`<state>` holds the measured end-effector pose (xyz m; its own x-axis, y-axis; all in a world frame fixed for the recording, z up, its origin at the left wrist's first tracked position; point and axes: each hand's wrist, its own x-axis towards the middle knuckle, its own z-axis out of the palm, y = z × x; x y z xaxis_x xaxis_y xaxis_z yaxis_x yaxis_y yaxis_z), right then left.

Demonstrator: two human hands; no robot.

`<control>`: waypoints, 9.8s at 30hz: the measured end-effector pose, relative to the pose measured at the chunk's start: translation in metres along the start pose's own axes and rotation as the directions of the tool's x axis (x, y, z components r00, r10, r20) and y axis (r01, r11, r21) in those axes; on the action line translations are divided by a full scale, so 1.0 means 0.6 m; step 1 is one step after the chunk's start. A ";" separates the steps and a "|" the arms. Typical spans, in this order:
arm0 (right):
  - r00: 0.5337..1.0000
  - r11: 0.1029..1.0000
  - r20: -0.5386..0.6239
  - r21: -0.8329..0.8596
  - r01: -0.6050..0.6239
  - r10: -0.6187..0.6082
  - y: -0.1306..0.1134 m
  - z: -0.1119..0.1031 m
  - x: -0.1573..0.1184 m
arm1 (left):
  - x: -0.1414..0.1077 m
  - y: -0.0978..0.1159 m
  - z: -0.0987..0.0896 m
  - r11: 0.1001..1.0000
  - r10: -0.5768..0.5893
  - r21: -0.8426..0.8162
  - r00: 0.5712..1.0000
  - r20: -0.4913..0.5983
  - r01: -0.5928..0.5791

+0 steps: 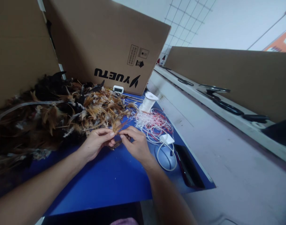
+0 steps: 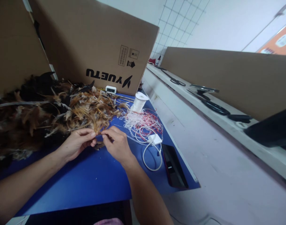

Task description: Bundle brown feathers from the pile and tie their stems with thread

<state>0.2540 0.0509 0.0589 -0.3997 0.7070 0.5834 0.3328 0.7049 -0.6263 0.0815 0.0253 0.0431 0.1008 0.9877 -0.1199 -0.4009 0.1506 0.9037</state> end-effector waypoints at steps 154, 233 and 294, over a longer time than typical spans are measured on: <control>0.897 0.909 0.436 -0.399 0.120 0.073 -0.015 0.042 -0.009 | 0.012 0.038 -0.032 0.978 0.202 -0.040 0.978 -0.043 -0.204; 0.860 0.796 0.173 0.327 -0.510 0.480 -0.005 -0.008 0.007 | 0.007 -0.003 -0.019 0.458 0.601 0.804 0.798 0.032 -0.378; 0.787 0.495 0.265 0.656 -0.570 0.557 -0.006 -0.054 0.020 | 0.003 0.001 -0.011 0.365 0.559 0.786 0.792 0.244 -0.500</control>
<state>0.2761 0.0586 0.0849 -0.3557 0.9342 -0.0262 -0.1672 -0.0912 -0.9817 0.0756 0.0277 0.0410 0.0777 0.8561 0.5109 0.5191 -0.4722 0.7124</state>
